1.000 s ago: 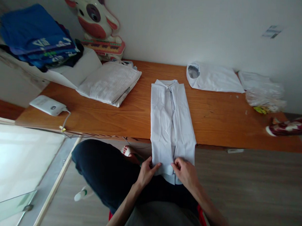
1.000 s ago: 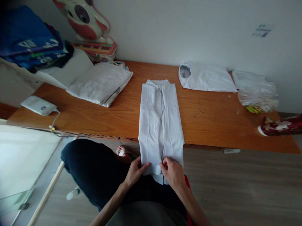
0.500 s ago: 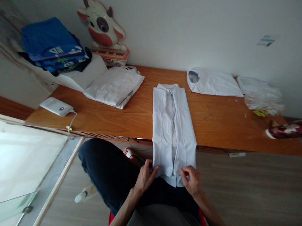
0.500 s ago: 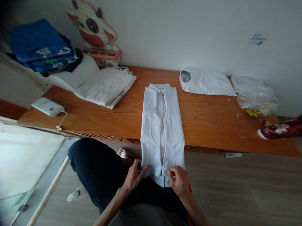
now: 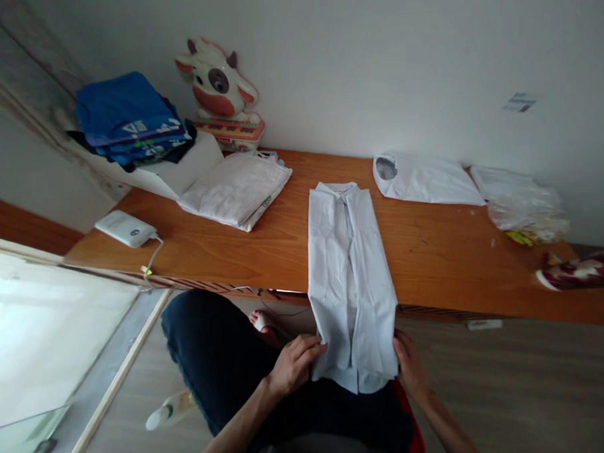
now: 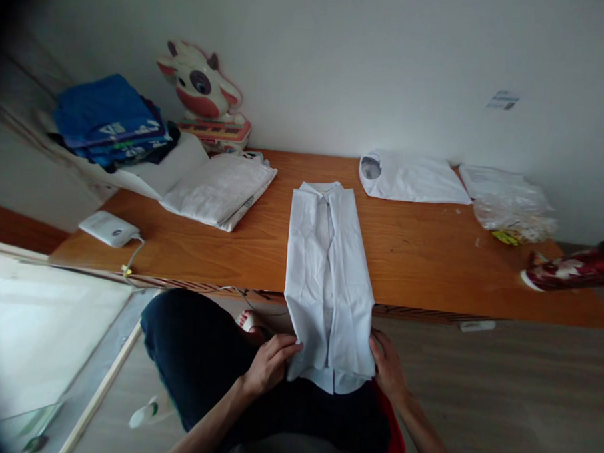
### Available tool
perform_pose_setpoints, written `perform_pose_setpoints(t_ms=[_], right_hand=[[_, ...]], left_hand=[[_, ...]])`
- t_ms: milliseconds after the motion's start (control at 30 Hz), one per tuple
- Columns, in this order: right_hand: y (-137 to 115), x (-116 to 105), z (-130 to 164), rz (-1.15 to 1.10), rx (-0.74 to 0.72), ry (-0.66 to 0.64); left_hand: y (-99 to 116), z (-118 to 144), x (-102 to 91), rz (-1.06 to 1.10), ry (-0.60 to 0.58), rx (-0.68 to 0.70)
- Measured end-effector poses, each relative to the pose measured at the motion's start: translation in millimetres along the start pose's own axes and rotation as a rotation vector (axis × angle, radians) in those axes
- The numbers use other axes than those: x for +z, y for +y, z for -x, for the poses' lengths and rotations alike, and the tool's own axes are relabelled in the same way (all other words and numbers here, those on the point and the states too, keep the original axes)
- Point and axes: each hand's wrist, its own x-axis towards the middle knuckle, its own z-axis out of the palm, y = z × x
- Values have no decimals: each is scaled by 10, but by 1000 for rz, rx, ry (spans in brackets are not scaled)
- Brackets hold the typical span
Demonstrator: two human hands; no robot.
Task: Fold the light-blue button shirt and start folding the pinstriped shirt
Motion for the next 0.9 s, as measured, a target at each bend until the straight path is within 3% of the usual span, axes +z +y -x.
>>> perform_pose_setpoints(t_ms=[100, 233, 400, 467, 533, 633, 800, 867, 900], right_hand=[[-102, -69, -28, 117, -171, 77], [-293, -285, -165, 226, -278, 55], [-624, -640, -502, 102, -420, -66], [-779, -791, -647, 34, -425, -134], [-935, -937, -795, -39, -397, -201], [-1137, -1138, -1020, -187, -340, -299], [-1298, -1410, -1371, -491, -226, -393], [-1255, -1431, -1592, -573, -164, -348], [-1203, -1405, -1752, -581, -92, -265]], left_hand=[[-91, -85, 48, -91, 20, 51], [-124, -239, 69, -145, 122, 93], [13, -389, -150, -205, 238, 206], [97, -415, -299, -191, 177, 257], [193, -446, -449, -124, 43, 266], [370, -532, -651, 60, -117, 192], [682, -818, -1025, 410, -263, -124], [700, -1065, -1188, 485, -226, -248], [660, -1245, -1259, 509, -153, -312]])
